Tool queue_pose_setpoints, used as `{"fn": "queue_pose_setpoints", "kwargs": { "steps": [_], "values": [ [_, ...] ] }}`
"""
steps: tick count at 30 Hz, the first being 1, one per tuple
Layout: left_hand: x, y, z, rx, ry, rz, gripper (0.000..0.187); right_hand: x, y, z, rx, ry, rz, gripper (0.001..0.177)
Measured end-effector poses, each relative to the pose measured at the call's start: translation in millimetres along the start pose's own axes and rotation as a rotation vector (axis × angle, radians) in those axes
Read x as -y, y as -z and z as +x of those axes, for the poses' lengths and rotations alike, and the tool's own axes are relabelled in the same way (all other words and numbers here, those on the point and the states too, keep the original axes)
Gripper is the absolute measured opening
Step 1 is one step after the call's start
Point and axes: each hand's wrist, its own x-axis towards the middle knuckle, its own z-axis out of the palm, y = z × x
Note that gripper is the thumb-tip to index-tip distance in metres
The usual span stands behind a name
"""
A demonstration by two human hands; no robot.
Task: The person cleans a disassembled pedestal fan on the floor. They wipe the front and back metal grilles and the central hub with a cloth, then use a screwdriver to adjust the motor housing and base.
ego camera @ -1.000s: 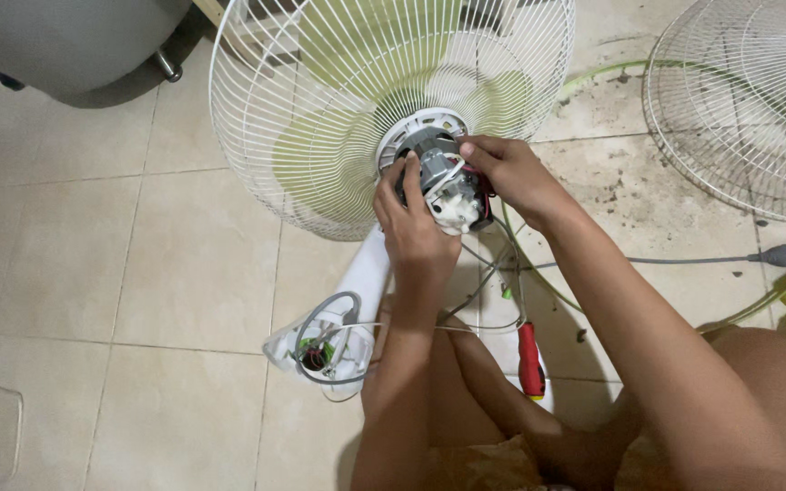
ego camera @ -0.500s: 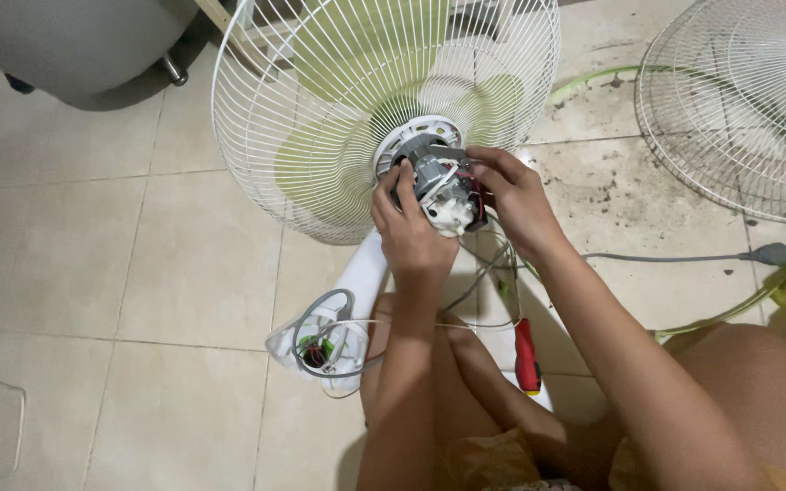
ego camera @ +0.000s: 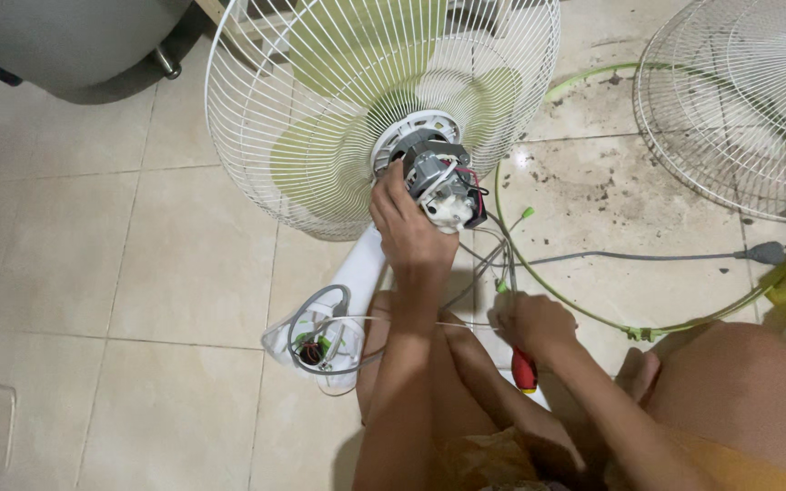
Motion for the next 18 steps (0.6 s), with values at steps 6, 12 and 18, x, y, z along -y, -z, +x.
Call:
{"fn": "queue_pose_setpoints", "kwargs": {
  "steps": [6, 12, 18],
  "values": [
    [1.5, 0.0, 4.8, -0.024, 0.009, 0.007, 0.091, -23.8, -52.9, -14.9, 0.119, -0.118, 0.013, 0.075],
    [5.6, 4.8, 9.2, 0.012, 0.057, -0.013, 0.091, -37.0, -71.0, -5.1, 0.083, -0.124, 0.094, 0.083],
    [8.0, 2.7, 9.0, 0.015, 0.059, -0.006, 0.090, -47.3, -41.1, 5.0, 0.172, -0.056, 0.157, 0.079]
  ]
}}
